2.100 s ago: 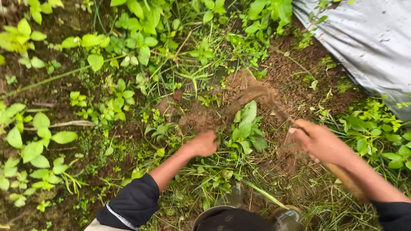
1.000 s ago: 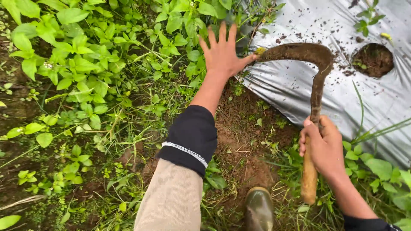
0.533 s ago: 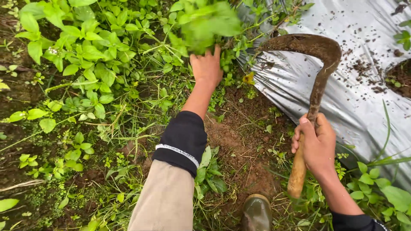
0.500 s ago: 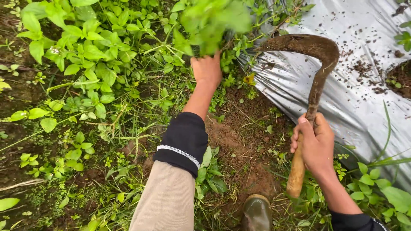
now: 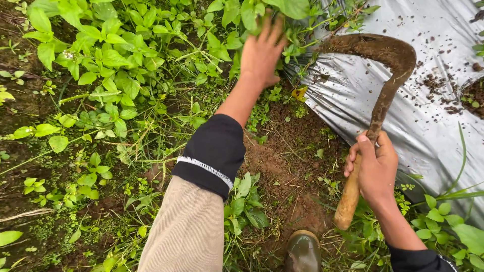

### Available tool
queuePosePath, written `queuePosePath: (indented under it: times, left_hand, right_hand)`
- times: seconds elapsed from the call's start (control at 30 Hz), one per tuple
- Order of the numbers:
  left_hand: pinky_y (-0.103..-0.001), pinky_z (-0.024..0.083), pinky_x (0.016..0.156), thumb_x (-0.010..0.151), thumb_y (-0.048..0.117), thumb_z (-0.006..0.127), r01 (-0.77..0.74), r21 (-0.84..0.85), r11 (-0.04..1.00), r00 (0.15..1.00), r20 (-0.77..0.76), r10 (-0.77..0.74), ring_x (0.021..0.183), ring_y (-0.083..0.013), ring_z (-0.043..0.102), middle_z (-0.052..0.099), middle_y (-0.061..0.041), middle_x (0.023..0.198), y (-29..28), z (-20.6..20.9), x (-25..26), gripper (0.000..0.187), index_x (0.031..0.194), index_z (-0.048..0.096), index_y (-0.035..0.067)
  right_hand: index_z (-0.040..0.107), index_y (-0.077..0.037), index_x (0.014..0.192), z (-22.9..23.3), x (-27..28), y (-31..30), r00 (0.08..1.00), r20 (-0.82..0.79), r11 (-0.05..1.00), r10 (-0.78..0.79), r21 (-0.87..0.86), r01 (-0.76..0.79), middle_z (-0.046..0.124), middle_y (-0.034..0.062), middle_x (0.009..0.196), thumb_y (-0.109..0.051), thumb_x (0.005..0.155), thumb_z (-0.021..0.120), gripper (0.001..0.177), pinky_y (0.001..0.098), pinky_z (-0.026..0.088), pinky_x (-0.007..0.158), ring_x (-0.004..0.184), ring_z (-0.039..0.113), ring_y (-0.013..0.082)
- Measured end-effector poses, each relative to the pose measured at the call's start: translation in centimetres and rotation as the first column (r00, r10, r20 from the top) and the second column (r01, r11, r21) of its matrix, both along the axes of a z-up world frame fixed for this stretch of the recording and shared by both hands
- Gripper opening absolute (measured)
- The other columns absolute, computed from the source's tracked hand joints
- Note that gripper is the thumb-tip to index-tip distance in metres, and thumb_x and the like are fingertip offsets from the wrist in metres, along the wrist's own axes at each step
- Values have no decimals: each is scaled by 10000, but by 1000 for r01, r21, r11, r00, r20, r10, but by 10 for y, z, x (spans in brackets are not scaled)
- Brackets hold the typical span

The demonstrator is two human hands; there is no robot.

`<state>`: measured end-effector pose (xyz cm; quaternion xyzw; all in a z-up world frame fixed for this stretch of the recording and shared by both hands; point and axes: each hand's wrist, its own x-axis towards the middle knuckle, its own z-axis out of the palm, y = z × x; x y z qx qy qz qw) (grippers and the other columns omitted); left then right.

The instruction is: The person uses a sickle to cut weeds and grass growing on the ground near a plastic sheet. They repeatedly swing the tool to clear vegetation and occasionally use their left hand to pull up the cut plants.

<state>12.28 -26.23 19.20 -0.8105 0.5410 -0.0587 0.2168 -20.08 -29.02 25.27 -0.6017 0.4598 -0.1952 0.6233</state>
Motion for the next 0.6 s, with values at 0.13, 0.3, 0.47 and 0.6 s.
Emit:
queuePosePath:
  times: [0.13,0.3,0.47,0.6]
  left_hand:
    - [-597,219,1183,671,1038,416,-235,151,960,972,15,236,1520,-351,296,270,-165,1679,12,-14,19,1258,1634,176,264]
    - [-751,59,1167,800,1004,312,-321,166,933,876,-322,359,1388,-401,502,480,-200,1540,27,-29,7,1008,1591,263,380]
    - [-735,250,1124,937,773,321,-511,2,859,715,-554,427,1365,-432,504,370,-242,1547,29,-47,-20,770,1510,418,267]
    - [-589,490,937,854,361,839,-549,-345,761,783,-532,323,1041,-339,721,605,-186,1230,9,-166,-5,375,1193,734,239]
  right_hand:
    - [420,-74,996,-7,-5,0,999,-30,999,36,-21,-37,448,95,684,-98,1099,452,110,315,411,398,468,436,177]
    - [440,-75,998,-12,1,4,989,-101,992,105,-56,-111,487,86,662,-121,1082,481,105,316,442,395,450,465,169]
    - [482,-28,1021,-21,10,11,984,-89,981,155,-101,-164,490,102,646,-76,1087,453,87,334,480,402,451,494,182]
    - [537,29,1095,-23,19,18,970,-136,964,199,-151,-219,527,109,662,-26,1088,438,113,351,525,408,464,551,201]
